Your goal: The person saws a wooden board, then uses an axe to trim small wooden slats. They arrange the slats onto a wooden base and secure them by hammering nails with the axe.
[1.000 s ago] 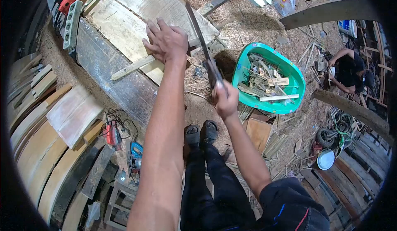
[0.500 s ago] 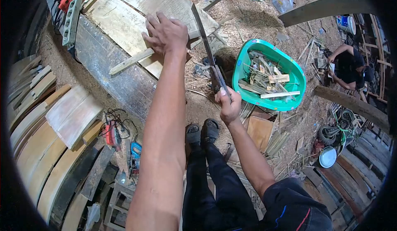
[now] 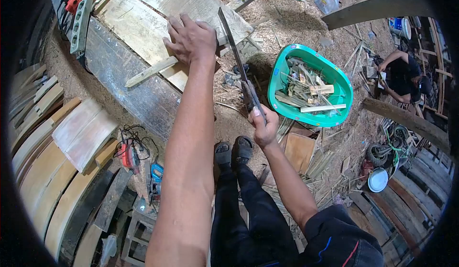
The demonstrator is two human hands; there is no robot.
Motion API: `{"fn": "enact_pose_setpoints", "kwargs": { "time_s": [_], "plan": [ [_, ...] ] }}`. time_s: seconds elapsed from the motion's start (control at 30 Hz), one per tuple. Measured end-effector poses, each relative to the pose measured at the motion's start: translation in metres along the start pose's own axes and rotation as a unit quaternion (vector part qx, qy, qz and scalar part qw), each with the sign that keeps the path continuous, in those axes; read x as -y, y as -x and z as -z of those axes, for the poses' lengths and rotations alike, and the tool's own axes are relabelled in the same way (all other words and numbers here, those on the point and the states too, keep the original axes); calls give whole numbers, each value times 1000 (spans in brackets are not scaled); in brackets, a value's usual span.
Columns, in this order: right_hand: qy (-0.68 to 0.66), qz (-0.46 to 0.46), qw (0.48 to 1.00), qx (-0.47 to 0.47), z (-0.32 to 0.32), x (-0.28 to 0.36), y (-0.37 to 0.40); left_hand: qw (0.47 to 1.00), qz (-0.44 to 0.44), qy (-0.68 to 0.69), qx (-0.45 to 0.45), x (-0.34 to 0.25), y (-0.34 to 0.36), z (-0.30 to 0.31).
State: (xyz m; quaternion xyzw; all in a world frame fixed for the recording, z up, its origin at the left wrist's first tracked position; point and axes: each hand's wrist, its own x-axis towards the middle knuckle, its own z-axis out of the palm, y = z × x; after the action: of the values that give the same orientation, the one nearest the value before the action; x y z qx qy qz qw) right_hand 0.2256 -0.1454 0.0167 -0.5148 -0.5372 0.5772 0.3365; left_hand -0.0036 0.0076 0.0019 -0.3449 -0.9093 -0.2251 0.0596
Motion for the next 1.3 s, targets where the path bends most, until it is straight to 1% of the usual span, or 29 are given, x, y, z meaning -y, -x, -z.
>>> {"fn": "enact_pose_setpoints", "kwargs": {
  "time_s": [0.1, 0.2, 0.3, 0.33, 0.37, 0.43, 0.47, 0.5, 0.57, 0.63, 0.7, 0.73, 0.77, 0.8, 0.83, 0.9, 0.97, 1.0, 1.03, 1.1, 1.17, 1.2, 1.23, 1.27, 1.3],
  "plan": [
    [-10, 8, 1000, -3, 1, -2, 5, 1000, -1, 4, 1, -1, 0, 2],
    [15, 34, 999, -6, 0, -6, -4, 1000, -3, 5, 4, -2, 1, 4],
    [18, 23, 1000, 0, -10, 5, -37, 1000, 2, 2, 16, -1, 1, 6],
    [-1, 2, 1000, -4, -12, 9, -40, 1000, 3, 3, 16, 0, 2, 4],
    [-3, 0, 1000, -4, -9, 6, -33, 1000, 2, 7, 16, -2, 1, 3],
    [-9, -8, 1000, -3, 0, -5, 5, 1000, 2, 6, 23, -1, 6, 4],
    [9, -3, 1000, -24, 2, -6, 18, 1000, 0, 8, 19, -1, 1, 4],
    [-38, -15, 999, -14, 1, 0, 17, 1000, 2, 2, 12, -1, -1, 4],
    [-26, -13, 1000, -2, 0, -2, -10, 1000, 0, -9, 4, -1, 2, 1],
    [-31, -7, 999, -11, -16, 8, -53, 1000, 6, -8, 23, -1, 1, 5],
    [16, 18, 1000, -12, -16, 13, -49, 999, 9, -5, 34, -6, -2, 6],
    [36, 4, 999, 1, -9, 20, -32, 999, 11, -6, 37, -6, -2, 8],
    [24, 10, 1000, -6, -1, -4, -10, 999, 12, -9, 41, -5, 1, 11],
    [22, 13, 1000, -5, 1, 2, 2, 999, 17, -3, 48, -6, 1, 13],
    [19, 18, 1000, -3, 3, 5, 3, 999, 13, -3, 34, -8, -4, 12],
    [-8, -19, 1000, 0, 0, 4, -19, 1000, 1, -14, 26, -5, 1, 9],
    [-29, -48, 998, 1, -15, 15, -52, 999, 12, -12, 38, -3, 4, 10],
    [-7, -30, 999, -8, -17, 16, -53, 999, 13, -6, 45, -5, 3, 12],
    [24, -6, 1000, -4, -12, 16, -44, 999, 14, 0, 49, -6, 1, 13],
    [85, 40, 996, 3, 3, 12, 4, 998, 17, -9, 63, -6, 3, 16],
    [21, -25, 999, -1, 7, 3, 26, 999, 22, -15, 46, -7, -5, 13],
    [28, 6, 1000, 12, 6, 6, 7, 999, 20, -19, 36, -6, -3, 10],
    [-5, -13, 1000, 11, -2, 12, -19, 999, 19, -25, 29, -4, 1, 8],
    [0, -31, 1000, 4, -10, 19, -42, 999, 15, -25, 20, -4, 2, 6],
    [7, -44, 999, -8, -15, 25, -56, 999, 15, -23, 31, -6, 3, 8]
  ]
}}
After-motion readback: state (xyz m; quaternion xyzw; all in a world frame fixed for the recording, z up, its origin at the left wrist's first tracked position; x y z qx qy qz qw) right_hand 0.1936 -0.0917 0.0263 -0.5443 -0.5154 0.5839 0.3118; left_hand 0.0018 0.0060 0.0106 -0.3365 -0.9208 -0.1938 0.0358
